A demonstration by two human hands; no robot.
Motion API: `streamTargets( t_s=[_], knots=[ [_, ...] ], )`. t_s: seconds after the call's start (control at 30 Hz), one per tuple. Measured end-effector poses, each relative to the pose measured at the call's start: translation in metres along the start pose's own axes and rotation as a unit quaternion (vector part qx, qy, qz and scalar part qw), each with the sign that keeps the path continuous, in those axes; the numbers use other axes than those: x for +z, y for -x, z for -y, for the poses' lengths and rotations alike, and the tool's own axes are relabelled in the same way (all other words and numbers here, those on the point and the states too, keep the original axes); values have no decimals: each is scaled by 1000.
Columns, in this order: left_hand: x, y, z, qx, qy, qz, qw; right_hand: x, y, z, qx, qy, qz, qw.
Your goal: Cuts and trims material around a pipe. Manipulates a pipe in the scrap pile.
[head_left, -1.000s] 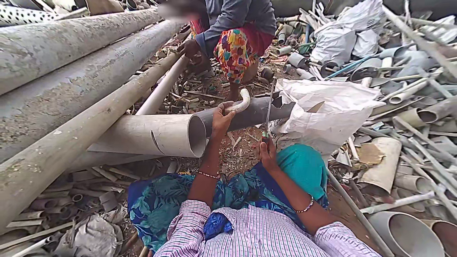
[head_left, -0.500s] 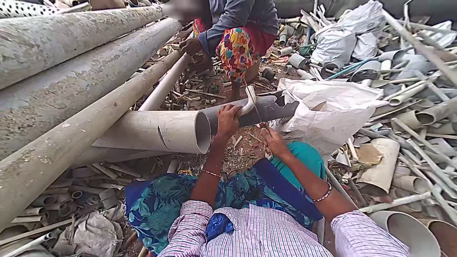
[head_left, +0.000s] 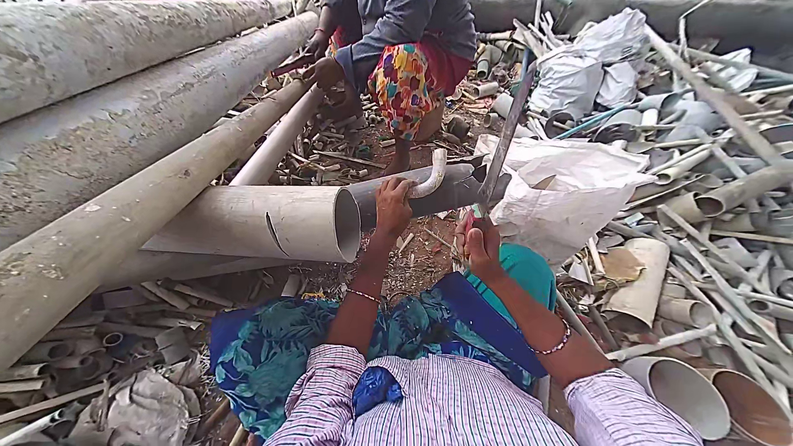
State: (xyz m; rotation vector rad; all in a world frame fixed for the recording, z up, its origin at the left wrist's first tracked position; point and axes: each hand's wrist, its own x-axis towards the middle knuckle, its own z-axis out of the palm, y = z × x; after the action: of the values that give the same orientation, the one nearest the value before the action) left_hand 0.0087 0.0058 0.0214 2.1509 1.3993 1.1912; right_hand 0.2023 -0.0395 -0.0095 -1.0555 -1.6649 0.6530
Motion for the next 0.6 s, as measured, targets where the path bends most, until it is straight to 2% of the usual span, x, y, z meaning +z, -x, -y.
streamTargets(
  t_s=[0.03, 0.07, 0.1, 0.13, 0.17, 0.2, 0.27, 0.3, 0.33, 0.37, 0.4, 0.43, 0.47, 0.53, 0.6],
  knots=[
    [-2, 2, -4, -9, -3, 7, 1000, 3, 3, -13, 64, 2, 20, 998],
    [-1, 1, -5, -12, -4, 9, 1000, 3, 0, -18, 181, -6, 53, 982],
    [2, 0, -2, -9, -5, 5, 1000, 3, -3, -18, 256, -17, 61, 965],
    [6, -2, 4, 2, -7, -3, 1000, 6, -4, -11, 277, -38, 48, 959],
    [9, -9, 9, 14, -6, -18, 1000, 5, -9, 2, 240, -71, 29, 968],
    [10, -8, 10, 18, -7, -20, 1000, 6, -4, 11, 168, -106, 12, 980],
    [6, -5, 5, 13, -5, -12, 1000, 8, -2, 9, 33, -141, -9, 989],
    [3, -4, 1, 2, -6, -1, 1000, 12, -1, -1, 38, -154, -16, 987],
    [1, -2, -1, -8, -7, 9, 1000, 16, 0, -11, 113, -169, -6, 979],
    [3, -2, 0, -11, -6, 10, 1000, 17, -2, -13, 244, -187, 14, 952],
    [9, -4, 6, -7, 1, -1, 1000, 16, -8, -12, 329, -199, 25, 923],
    [14, -8, 13, 3, 4, -13, 1000, 14, -12, -4, 363, -229, 27, 903],
    [17, -14, 17, 11, 7, -24, 1000, 9, -16, 7, 335, -267, 26, 903],
    [19, -7, 19, 13, 10, -22, 1000, 2, -6, 20, 186, -322, 19, 928],
    [23, -9, 25, 38, 19, -49, 998, 0, -12, 25, 60, -303, -31, 951]
  ],
)
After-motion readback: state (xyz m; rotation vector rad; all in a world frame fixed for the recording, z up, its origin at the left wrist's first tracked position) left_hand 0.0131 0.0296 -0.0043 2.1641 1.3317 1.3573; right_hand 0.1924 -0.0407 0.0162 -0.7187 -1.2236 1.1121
